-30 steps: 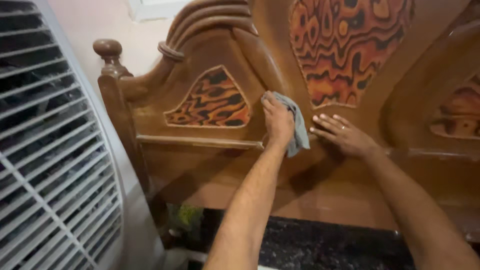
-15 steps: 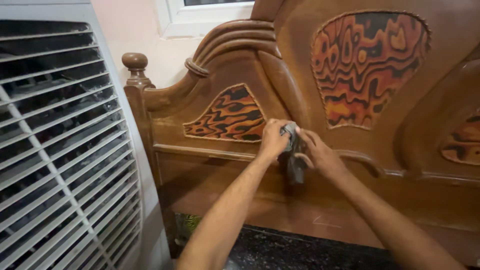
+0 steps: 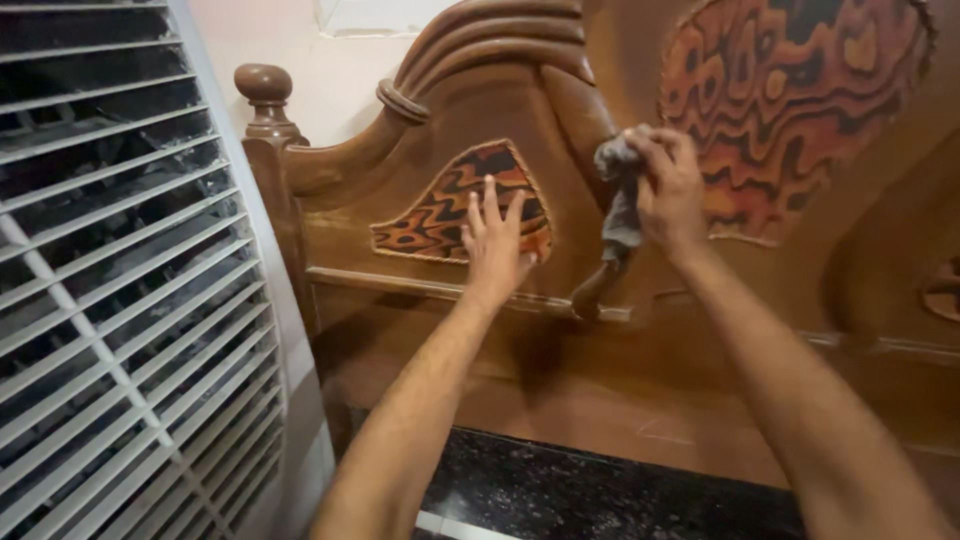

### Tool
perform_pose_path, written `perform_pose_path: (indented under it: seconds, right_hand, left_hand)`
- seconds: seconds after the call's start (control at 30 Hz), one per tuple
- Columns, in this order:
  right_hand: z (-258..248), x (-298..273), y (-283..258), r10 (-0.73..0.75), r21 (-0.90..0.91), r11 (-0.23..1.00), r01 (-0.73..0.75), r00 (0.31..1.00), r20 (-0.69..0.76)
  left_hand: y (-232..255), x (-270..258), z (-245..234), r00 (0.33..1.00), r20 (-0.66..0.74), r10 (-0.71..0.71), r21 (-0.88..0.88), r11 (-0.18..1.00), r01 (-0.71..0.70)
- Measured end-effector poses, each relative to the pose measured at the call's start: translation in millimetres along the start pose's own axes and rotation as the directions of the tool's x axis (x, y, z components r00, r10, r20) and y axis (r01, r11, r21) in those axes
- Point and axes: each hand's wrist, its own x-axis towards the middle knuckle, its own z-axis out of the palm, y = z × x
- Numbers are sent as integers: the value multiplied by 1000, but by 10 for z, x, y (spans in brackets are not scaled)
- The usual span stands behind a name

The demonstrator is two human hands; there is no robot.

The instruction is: The person wipes the surface of a wooden headboard with a cloth, moving methodically across carved and painted sections. The person uses one hand to hold the cloth and the other to stabilize the surface while cleaning.

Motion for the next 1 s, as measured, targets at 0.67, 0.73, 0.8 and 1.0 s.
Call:
perform_pose_path:
  seconds: [0.67, 0.73, 0.8, 1.0]
  right_hand:
    - [750, 1419, -23, -454, -420, 780, 464, 881, 131]
    - [815, 1579, -54, -487, -523, 710, 472, 865, 120]
    - [775, 1571, -21, -461, -422, 758, 497, 866, 191]
    - [521, 1038, 90, -491, -306, 794, 526, 851, 188]
  left_hand:
    - [-160, 109, 545, 999, -30, -37, 540, 840, 48]
    - [-170, 111, 532, 998, 9, -55, 537, 843, 41]
    - [-164, 76, 549, 998, 24, -64, 534, 845, 42]
    - [-186, 95, 585, 999, -7, -49, 513, 857, 46]
